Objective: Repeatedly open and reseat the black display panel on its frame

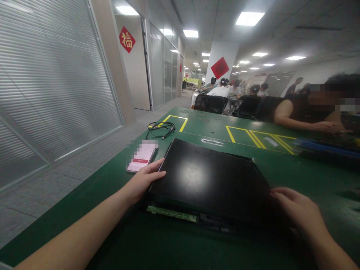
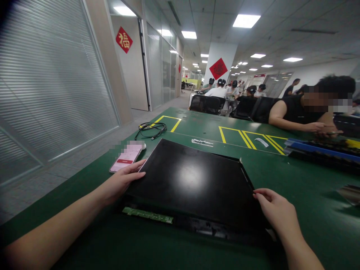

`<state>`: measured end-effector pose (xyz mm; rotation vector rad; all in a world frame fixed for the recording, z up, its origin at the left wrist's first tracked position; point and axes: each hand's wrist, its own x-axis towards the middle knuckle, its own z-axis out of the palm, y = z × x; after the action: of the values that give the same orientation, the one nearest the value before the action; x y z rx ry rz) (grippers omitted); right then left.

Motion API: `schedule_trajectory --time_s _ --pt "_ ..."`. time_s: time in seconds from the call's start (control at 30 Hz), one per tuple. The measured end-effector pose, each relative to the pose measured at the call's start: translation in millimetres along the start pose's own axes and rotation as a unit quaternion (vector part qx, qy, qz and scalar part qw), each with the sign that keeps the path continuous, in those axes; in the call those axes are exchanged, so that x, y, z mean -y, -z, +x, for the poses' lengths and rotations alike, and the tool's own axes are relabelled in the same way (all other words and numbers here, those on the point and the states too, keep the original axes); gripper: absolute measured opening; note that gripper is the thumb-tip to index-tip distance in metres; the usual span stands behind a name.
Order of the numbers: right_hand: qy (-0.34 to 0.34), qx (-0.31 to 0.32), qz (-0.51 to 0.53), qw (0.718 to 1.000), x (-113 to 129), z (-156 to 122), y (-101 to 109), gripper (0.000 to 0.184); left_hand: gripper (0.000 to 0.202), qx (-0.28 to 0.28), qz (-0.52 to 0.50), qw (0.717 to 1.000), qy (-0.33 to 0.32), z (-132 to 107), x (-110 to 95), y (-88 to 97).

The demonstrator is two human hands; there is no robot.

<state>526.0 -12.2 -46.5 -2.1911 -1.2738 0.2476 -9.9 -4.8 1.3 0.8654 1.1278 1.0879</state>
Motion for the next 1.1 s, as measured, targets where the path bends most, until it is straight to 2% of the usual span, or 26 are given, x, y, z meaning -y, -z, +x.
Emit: schedule_trajectory --time_s 0.27,0.43,0.6,0.73,0.9,1.1 --pt "-0.001 0.002 -0.002 1.0 8.7 -5.1 1.5 0.036 0.095 -0.003 0.012 1.0 -0.003 0.5 0.3 1.0" --pt "-0.011 0.004 0.005 1.0 12.5 -6.8 2.4 0.036 0.084 0.014 -0.016 0.999 -0.046 -1.3 2.7 -4.6" --pt "-0.008 -0.006 0.013 1.0 11.4 -6.3 2.7 0.035 0.097 0.037 -0.038 0.998 -0.027 -8.1 -1.6 -9.4" --pt "-0.043 0.002 0.033 0.999 4.7 -3.9 5.4 0.042 0.101 0.041 -0.064 0.997 -0.032 -9.2 -2.4 -11.3" --pt "-0.058 -0.032 0.068 0.995 -5.1 5.5 1.5 0.047 0.102 0.05 -0.089 0.994 -0.046 -6.5 1.4 -11.0" --pt "-0.123 0.007 0.173 0.977 -4.9 7.5 -10.0 0.05 0.105 0.055 -0.101 0.991 -0.065 -4.9 4.2 -8.9"
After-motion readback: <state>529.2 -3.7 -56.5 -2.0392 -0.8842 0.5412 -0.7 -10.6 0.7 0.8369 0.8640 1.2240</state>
